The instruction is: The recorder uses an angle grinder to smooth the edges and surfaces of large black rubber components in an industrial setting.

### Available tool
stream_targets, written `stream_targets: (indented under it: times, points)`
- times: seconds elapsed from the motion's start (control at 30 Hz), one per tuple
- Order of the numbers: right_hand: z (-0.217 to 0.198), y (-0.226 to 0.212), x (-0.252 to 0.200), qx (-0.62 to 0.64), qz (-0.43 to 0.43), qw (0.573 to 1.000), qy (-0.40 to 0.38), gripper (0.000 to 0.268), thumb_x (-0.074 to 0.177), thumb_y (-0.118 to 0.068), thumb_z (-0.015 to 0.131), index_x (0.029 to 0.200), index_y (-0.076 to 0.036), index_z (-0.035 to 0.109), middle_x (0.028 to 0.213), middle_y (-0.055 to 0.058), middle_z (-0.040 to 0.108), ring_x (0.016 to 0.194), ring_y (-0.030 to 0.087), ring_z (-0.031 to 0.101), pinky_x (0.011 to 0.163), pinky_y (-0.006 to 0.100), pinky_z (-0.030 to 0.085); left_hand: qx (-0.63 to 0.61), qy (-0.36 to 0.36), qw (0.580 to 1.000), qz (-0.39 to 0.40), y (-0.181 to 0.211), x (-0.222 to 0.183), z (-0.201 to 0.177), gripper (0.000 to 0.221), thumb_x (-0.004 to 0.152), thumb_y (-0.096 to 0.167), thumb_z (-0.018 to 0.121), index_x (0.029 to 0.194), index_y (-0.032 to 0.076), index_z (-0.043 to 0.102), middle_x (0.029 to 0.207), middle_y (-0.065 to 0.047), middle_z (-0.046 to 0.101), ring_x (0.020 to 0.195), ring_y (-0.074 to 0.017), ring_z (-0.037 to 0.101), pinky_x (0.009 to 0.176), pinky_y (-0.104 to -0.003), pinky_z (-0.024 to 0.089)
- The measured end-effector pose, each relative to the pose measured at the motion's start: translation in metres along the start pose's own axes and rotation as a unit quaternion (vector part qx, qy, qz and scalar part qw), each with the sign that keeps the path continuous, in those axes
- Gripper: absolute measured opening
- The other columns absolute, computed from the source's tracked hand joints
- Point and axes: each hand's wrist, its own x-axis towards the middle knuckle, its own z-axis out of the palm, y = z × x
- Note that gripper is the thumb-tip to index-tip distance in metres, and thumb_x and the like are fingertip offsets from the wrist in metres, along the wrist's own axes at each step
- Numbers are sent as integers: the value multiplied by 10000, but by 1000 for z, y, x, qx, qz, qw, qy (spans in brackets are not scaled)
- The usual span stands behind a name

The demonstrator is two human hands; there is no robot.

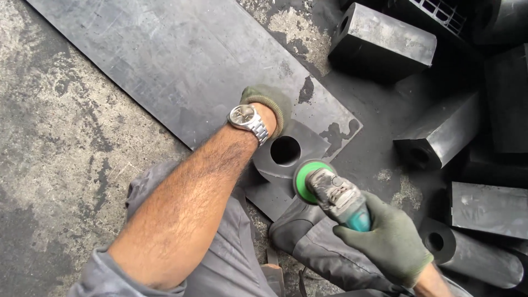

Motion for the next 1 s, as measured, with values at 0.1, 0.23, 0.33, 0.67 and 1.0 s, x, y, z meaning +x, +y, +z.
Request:
stream_targets:
  times: [0.1,0.23,0.33,0.67,1.0]
  points:
    - [-2,1,6,-61,-4,998,-32,713,698,-213,908,1362,-151,658,1037,61,770,911,163,758,847,293,641,27,-33,999,13,-4,11,15,273,965,242,612,1160,110,750,1171,-112,738,1037,-322,735,787,-504,613]
    - [-9,0,14,-56,9,998,-19,662,680,-284,925,1286,-174,686,962,51,791,841,162,778,794,312,646,-10,-9,1000,13,-5,18,23,261,958,228,619,1149,129,767,1171,-143,742,1064,-329,727,839,-481,588]
    - [-15,-10,15,-64,37,997,7,561,734,-287,903,1230,-131,693,986,70,788,862,183,779,812,344,654,0,-1,1000,24,-4,18,26,264,951,221,625,1151,126,769,1172,-149,740,1065,-333,725,834,-483,589]
    - [7,18,13,-104,-87,986,-99,761,675,-251,945,1374,-183,654,1041,47,828,924,150,752,846,337,636,66,-39,995,70,2,19,16,274,899,198,727,1151,100,771,1156,-149,749,1033,-322,740,790,-490,607]
    - [11,38,20,-95,-7,995,-38,754,716,-253,883,1414,-185,606,1061,35,816,878,158,770,793,306,635,20,-10,998,55,6,23,10,265,948,216,651,1153,90,762,1147,-141,746,1031,-318,732,801,-490,595]
